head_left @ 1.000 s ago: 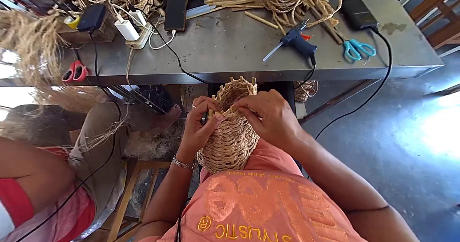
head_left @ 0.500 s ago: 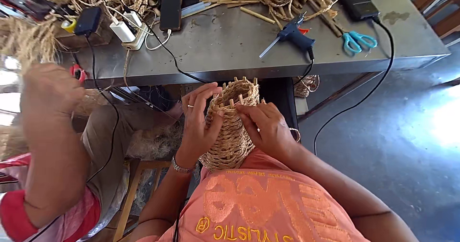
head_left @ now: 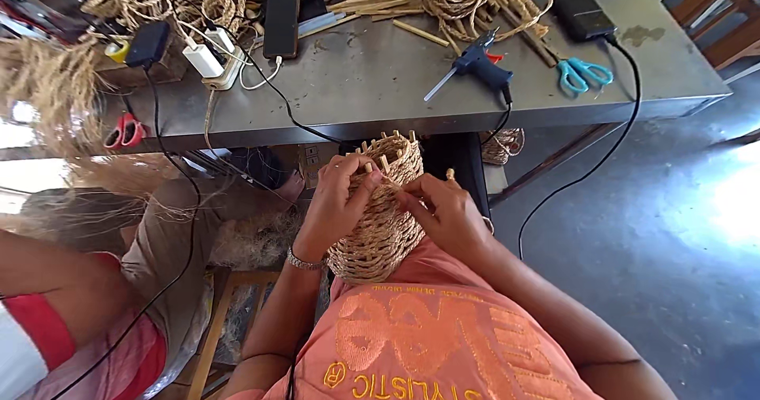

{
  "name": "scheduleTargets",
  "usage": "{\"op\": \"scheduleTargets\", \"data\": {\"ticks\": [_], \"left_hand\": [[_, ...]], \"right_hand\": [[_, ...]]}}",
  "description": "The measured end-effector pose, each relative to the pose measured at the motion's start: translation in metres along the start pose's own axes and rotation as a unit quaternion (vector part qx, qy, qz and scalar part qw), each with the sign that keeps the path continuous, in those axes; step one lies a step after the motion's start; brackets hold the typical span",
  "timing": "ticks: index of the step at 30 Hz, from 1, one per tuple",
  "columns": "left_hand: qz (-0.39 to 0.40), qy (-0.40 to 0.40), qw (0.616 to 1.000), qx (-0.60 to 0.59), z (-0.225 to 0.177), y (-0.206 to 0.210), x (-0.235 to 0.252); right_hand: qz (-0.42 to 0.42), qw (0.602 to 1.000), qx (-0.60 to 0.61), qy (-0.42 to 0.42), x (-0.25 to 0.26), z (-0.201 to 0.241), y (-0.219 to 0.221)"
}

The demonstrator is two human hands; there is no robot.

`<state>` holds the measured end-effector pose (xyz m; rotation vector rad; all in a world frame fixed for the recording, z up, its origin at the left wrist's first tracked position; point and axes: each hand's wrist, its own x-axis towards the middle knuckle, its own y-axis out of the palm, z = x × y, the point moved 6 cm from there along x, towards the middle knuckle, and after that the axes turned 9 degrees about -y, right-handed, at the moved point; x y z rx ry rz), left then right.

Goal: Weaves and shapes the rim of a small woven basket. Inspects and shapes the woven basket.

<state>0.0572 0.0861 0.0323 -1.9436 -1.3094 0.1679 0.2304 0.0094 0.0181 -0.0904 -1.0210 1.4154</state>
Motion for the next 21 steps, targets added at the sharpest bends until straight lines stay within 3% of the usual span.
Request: {"op": "scheduleTargets", "data": {"ticks": [3, 6, 12, 21], "left_hand": [[0.039, 0.001, 0.996, -0.082, 0.016, -0.008, 0.007], [0.096, 0.036, 0.982, -0.159, 0.022, -0.021, 0.023], [0.194, 0.033, 0.971, -0.138, 0.018, -0.025, 0.030], [0.072, 0.057, 0.996, 0.012, 0.006, -0.009, 0.003]], "right_hand": [[0.017, 0.998, 0.047, 0.028, 0.005, -0.013, -0.017], [0.017, 1.000, -0.002, 0.006, 0.011, -0.004, -0.031], [0.002, 0.993, -0.112, -0.044, 0.013, 0.005, -0.033], [-0.030, 0.990, -0.131, -0.049, 0.009, 0.007, -0.044]]}}
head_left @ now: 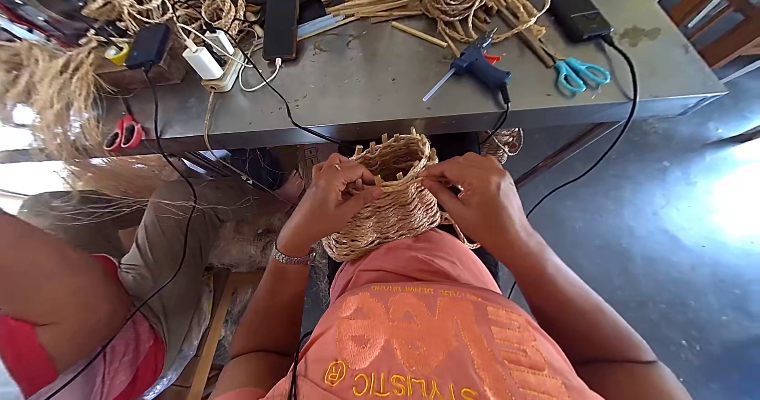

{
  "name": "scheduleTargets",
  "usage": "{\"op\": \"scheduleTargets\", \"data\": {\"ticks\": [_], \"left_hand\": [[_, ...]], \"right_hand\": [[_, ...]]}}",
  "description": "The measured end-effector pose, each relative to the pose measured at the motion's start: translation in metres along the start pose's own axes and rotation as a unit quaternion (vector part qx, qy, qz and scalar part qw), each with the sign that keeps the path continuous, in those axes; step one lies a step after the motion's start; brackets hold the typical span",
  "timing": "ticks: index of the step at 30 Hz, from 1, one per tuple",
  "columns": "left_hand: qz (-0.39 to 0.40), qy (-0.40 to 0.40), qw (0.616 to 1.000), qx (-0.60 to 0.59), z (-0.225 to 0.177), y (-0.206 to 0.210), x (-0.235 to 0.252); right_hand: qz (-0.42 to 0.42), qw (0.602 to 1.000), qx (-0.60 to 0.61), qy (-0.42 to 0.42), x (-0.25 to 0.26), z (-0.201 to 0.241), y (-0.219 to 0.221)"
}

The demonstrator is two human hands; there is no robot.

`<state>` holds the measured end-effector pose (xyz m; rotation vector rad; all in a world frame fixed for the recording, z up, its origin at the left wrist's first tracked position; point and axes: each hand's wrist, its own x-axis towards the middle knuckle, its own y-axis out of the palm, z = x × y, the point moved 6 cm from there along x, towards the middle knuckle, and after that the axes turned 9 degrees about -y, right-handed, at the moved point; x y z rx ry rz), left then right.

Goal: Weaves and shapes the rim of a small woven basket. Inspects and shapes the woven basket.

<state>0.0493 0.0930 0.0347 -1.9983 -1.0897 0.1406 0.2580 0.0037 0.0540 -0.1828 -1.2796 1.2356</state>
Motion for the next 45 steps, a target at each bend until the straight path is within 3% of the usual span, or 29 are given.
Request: {"op": "scheduleTargets", "data": {"ticks": [9, 18, 27, 39, 45], "left_hand": [[-0.069, 0.001, 0.998, 0.007, -0.003, 0.013, -0.008], [-0.064, 0.015, 0.998, 0.010, -0.003, 0.013, -0.011], [-0.066, 0.017, 0.997, 0.018, -0.004, 0.014, -0.011], [-0.064, 0.016, 0.998, -0.003, -0.005, 0.014, -0.016], [-0.092, -0.010, 0.995, -0.023, -0.001, 0.015, -0.018]], "right_hand": [[0.034, 0.992, 0.118, 0.027, 0.016, 0.008, -0.004], [0.031, 0.997, 0.066, -0.009, 0.029, 0.012, 0.004], [0.130, 0.991, 0.018, 0.018, 0.015, 0.007, 0.009], [0.064, 0.997, 0.024, -0.043, 0.037, 0.017, 0.014], [0.026, 0.998, 0.039, -0.041, 0.024, 0.014, 0.014]]}}
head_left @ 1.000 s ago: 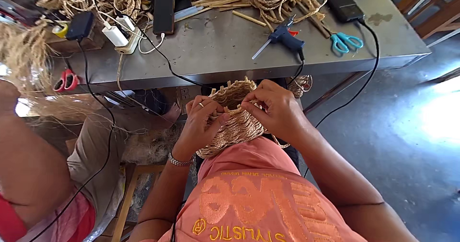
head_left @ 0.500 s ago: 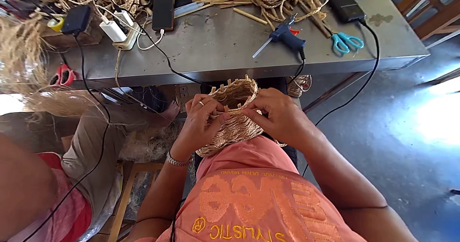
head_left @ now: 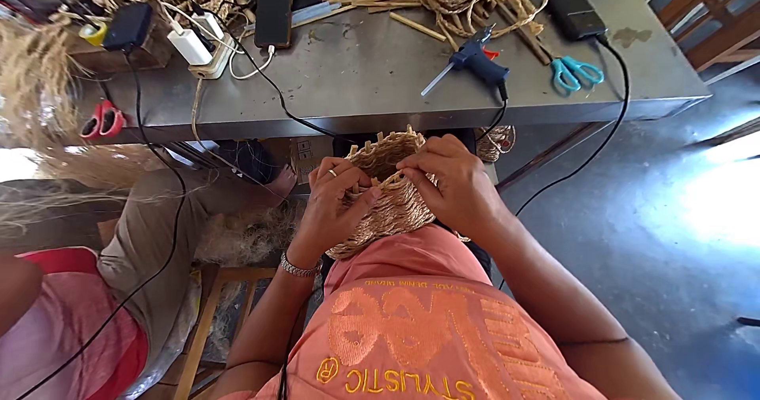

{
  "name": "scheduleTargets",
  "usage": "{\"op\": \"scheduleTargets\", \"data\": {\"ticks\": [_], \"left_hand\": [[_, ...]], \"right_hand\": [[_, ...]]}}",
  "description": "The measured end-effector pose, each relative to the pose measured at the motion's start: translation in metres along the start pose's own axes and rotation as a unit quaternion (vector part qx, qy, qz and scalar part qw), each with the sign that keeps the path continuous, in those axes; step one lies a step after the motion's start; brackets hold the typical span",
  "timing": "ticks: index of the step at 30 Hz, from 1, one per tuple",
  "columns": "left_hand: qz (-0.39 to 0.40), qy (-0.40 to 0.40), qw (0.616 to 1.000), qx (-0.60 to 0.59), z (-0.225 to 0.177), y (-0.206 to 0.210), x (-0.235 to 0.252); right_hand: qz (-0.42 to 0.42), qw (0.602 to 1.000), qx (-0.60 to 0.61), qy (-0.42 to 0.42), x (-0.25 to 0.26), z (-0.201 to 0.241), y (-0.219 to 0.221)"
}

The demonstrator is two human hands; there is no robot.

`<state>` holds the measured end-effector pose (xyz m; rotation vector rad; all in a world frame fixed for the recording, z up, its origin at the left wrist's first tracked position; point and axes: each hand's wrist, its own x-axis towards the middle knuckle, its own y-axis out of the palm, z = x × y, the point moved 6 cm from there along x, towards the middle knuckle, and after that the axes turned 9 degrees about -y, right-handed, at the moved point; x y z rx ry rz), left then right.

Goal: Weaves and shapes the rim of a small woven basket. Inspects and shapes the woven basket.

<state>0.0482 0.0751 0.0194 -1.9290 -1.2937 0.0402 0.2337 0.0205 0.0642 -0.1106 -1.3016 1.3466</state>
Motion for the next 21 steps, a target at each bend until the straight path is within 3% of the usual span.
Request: {"op": "scheduleTargets", "data": {"ticks": [11, 17, 21], "left_hand": [[-0.005, 0.010, 1.000, -0.025, 0.003, 0.005, -0.001], [-0.055, 0.071, 0.987, 0.133, -0.037, 0.010, -0.007], [-0.070, 0.054, 0.982, 0.167, -0.046, 0.025, -0.007]], "right_hand": [[-0.069, 0.998, 0.004, -0.013, -0.045, 0.000, 0.019], [-0.063, 0.998, -0.009, -0.002, -0.040, -0.001, 0.017], [-0.062, 0.998, -0.009, 0.001, -0.039, 0.000, 0.017]]}}
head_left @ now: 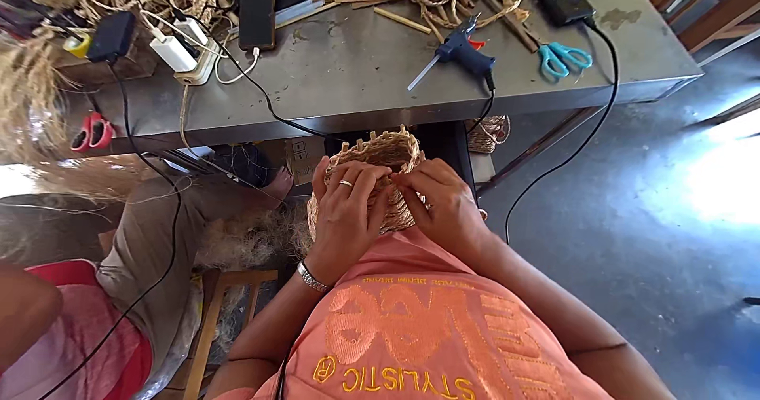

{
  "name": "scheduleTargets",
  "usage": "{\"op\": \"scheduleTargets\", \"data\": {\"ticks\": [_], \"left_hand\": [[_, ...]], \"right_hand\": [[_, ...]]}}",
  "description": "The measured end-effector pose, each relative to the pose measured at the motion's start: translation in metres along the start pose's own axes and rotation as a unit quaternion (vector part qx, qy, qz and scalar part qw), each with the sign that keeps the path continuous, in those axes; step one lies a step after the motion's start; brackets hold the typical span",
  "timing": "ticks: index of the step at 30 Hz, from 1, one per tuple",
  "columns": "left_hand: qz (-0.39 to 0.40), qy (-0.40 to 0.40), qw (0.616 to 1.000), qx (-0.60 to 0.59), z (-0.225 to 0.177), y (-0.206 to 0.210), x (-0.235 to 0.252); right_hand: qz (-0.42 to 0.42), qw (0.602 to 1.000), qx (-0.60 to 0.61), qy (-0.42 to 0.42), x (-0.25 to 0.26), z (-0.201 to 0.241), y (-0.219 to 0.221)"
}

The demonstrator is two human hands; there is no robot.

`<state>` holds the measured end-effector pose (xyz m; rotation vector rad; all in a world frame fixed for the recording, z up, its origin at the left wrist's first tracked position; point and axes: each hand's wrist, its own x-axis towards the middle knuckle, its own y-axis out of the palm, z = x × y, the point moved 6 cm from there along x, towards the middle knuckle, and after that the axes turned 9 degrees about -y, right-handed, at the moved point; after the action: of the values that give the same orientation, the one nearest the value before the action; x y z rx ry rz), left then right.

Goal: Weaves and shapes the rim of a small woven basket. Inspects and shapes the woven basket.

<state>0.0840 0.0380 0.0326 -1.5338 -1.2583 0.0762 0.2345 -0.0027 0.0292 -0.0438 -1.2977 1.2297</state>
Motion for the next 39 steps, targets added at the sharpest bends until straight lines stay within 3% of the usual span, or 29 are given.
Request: {"op": "scheduleTargets", "data": {"ticks": [6, 14, 19, 22, 27, 34, 39], "left_hand": [[-0.028, -0.015, 0.999, 0.009, 0.004, 0.012, -0.008], [0.000, -0.018, 0.999, 0.026, 0.017, 0.014, -0.011], [0.020, -0.029, 0.999, 0.012, 0.023, 0.008, -0.006], [0.024, -0.041, 0.999, 0.009, 0.023, 0.007, -0.003], [0.026, -0.058, 0.998, 0.008, 0.024, 0.007, 0.003], [0.029, -0.029, 0.999, -0.011, 0.022, 0.010, 0.001], [0.013, 0.010, 0.998, -0.062, 0.032, 0.009, 0.004]], "right_hand": [[-0.006, 1.000, -0.006, 0.000, -0.007, -0.001, 0.004], [-0.002, 0.999, -0.049, -0.017, -0.015, 0.000, 0.015], [-0.022, 0.996, 0.060, 0.060, -0.034, -0.015, 0.008], [0.017, 0.986, 0.109, 0.123, -0.037, -0.025, 0.004], [0.131, 0.969, 0.144, 0.153, -0.038, -0.040, 0.009], [0.017, 0.994, -0.058, 0.096, -0.020, -0.044, -0.035], [-0.071, 0.992, -0.077, 0.068, 0.001, -0.045, -0.037]]}}
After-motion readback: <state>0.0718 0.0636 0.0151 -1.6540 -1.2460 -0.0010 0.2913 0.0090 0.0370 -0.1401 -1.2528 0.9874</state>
